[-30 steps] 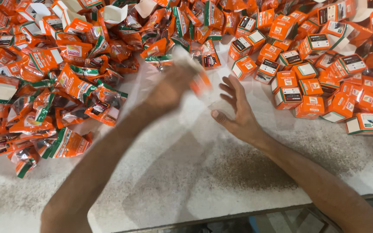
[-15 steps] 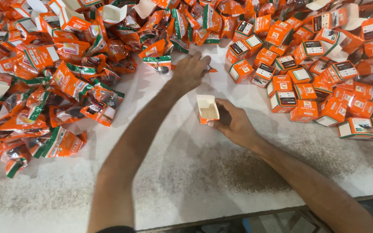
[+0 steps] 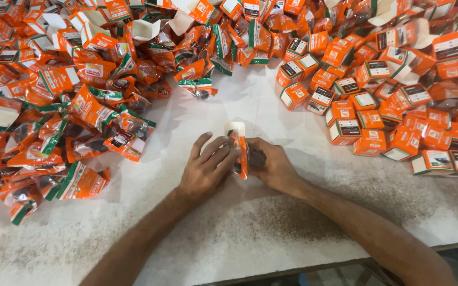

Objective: The person picks up small orange packaged packets from a large pile on the table, opens a small cardboard box, places a packet inside, folds the box flaps closed, and sets the filled box aside, repeating this cycle continuously.

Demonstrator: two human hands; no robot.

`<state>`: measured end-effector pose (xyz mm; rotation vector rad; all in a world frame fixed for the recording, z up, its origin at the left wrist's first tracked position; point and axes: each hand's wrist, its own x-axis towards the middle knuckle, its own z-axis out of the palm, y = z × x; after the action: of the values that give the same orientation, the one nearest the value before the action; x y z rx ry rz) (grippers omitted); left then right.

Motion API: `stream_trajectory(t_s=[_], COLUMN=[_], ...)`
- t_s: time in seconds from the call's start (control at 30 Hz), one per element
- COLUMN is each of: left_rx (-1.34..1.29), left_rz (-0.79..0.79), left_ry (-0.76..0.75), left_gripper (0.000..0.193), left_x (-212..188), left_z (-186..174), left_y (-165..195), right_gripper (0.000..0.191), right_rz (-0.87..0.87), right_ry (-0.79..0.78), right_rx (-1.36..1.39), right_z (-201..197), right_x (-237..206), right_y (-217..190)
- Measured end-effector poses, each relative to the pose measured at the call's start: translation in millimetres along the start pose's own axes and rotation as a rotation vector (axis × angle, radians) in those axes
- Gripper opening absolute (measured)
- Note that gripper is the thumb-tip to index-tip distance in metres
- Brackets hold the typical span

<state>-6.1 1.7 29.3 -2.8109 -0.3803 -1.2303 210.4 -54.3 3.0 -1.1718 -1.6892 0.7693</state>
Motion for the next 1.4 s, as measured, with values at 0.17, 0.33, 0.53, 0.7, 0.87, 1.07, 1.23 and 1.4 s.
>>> stream_trajectory(t_s=[0.17, 0.33, 0.53, 0.7, 0.87, 1.07, 1.23, 1.4], left_rx=[-0.035, 0.073, -0.441, -0.807, -0.915, -0.922, -1.467, -1.174], left_rz=[-0.199, -0.388, -0.952, -1.122, -1.129, -1.044, -1.258, -1.179], left_ry=[-0.079, 0.071, 0.242, 0.123, 0.126, -0.055, -0.041, -0.142], left_gripper=[0.042, 0.019, 0.06, 0.021, 0.015, 0.023, 0.041, 0.023], left_x=[0.2, 5.9, 10.4, 4.2, -1.7, -5.3, -0.9, 2.0], left_z=[15.0, 31.1, 40.5, 52.7, 63.7, 42.2, 19.4, 33.5], left_y=[7.7, 24.3, 16.6, -3.4, -12.4, -11.1, -21.1, -25.1], right_gripper=[0.06, 0.064, 0.069, 0.073, 0.061, 0.071, 0.071, 0.063], right_rz=[0.09, 0.011, -0.053, 0.052, -0.115, -0.286, -0.339, -0.245], right_ry=[0.013, 0.005, 0.035, 0.031, -0.021, -0.082, -0.072, -0.003], right_rx=[-0.077, -0.092, -0.156, -0.007, -0.084, -0.707, -0.961, -0.637], right_z=[1.3, 2.0, 0.8, 2.5, 0.3, 5.3, 8.8, 9.4], right_x=[-1.4, -1.0, 3.1, -2.4, -4.4, -7.0, -5.3, -7.0], right_y=[1.9, 2.1, 1.2, 3.9, 7.6, -2.7, -15.4, -15.0])
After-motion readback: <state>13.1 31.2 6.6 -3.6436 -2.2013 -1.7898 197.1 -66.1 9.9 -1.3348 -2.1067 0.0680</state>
